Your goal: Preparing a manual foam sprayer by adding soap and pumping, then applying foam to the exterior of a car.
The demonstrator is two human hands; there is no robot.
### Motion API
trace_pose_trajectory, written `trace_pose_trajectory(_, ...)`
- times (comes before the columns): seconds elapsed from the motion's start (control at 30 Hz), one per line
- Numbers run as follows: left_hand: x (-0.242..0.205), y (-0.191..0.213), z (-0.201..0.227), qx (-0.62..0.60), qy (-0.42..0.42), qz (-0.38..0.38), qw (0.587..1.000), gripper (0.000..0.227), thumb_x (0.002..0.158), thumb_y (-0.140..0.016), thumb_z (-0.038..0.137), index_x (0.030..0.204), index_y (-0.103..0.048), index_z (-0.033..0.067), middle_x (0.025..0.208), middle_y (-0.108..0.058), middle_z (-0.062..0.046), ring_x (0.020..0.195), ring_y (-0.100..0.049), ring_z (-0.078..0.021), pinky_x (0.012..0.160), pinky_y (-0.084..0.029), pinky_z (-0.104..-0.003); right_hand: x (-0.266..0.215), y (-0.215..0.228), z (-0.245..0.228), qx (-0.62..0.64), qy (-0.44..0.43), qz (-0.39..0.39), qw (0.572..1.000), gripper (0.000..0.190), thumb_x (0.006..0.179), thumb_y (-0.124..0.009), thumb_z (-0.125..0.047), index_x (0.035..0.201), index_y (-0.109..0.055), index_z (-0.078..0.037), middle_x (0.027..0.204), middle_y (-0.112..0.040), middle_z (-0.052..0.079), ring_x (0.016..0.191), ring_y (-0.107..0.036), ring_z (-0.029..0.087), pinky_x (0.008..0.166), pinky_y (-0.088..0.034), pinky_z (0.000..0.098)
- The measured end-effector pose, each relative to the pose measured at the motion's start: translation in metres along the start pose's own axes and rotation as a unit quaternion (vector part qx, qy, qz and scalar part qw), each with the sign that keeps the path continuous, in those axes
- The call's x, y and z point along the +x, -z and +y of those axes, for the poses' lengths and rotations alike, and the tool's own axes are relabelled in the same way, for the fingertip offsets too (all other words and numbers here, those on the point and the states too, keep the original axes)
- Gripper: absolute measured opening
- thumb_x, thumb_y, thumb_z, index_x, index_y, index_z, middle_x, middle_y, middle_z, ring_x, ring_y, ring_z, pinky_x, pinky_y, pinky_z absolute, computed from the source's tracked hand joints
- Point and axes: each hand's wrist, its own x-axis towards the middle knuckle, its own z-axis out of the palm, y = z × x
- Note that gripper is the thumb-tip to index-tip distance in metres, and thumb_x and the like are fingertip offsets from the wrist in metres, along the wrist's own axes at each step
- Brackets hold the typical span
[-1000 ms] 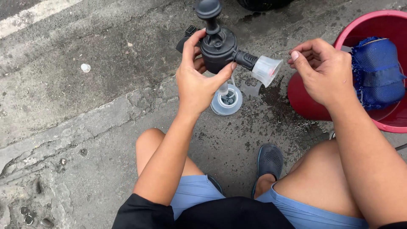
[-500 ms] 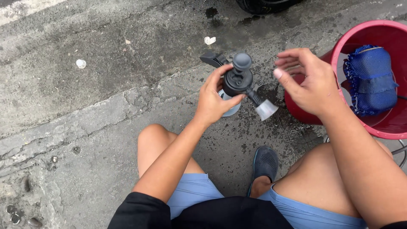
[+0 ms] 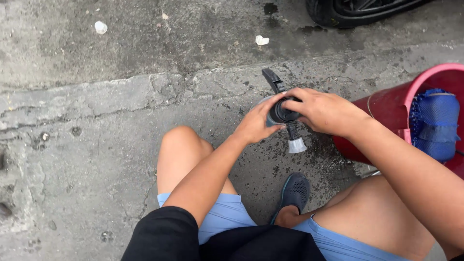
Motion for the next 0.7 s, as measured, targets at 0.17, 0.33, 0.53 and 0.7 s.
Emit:
trace_pose_trajectory(0.17,-0.009,-0.015,-0.015,-0.047,0.040,0.089,0.994,0.115,0.074,-0.091,0.026,0.159,-0.015,0.0223,0.150,-0.042,-0.025,0.138,-0.047,-0.0509,0.116,-0.042,-0.064,0.016,-0.020,0.017,-0.303,0.128,0.007,0.944,0.048,0.087,-0.069,-0.013,0.131,-0.053,-0.023,0.135,-0.054,-0.001,0.131,-0.054,0.022,0.102,-0.053,0.0418)
trace_pose_trajectory(0.33,-0.009,-0.032,-0.054,-0.018,0.128,0.055,0.990,0.126,0.060,-0.097,0.046,0.160,-0.022,0.0269,0.154,-0.042,-0.014,0.148,-0.040,-0.0402,0.125,-0.032,-0.059,0.034,-0.033,0.023,-0.427,0.251,-0.007,0.869,0.055,0.084,-0.071,-0.018,0.135,-0.051,-0.024,0.140,-0.053,0.007,0.137,-0.048,0.032,0.106,-0.046,0.0565)
trace_pose_trajectory(0.53,-0.012,-0.049,-0.074,-0.071,0.150,0.074,0.983,0.122,0.053,-0.095,0.057,0.154,-0.030,0.0361,0.157,-0.041,-0.004,0.149,-0.040,-0.0339,0.127,-0.033,-0.050,0.032,-0.028,0.023,-0.438,0.344,0.013,0.830,0.045,0.080,-0.071,-0.013,0.124,-0.061,-0.014,0.128,-0.063,0.010,0.099,-0.059,0.031,0.067,-0.051,0.0431)
trace_pose_trajectory(0.7,-0.013,-0.019,-0.051,-0.116,0.180,0.031,0.976,0.121,0.057,-0.099,0.038,0.155,-0.029,0.0293,0.166,-0.032,-0.005,0.154,-0.031,-0.0300,0.119,-0.031,-0.061,0.040,-0.029,0.023,-0.447,0.290,0.012,0.846,0.042,0.094,-0.058,-0.016,0.136,-0.051,-0.022,0.140,-0.058,0.000,0.094,-0.059,0.015,0.062,-0.051,0.0300)
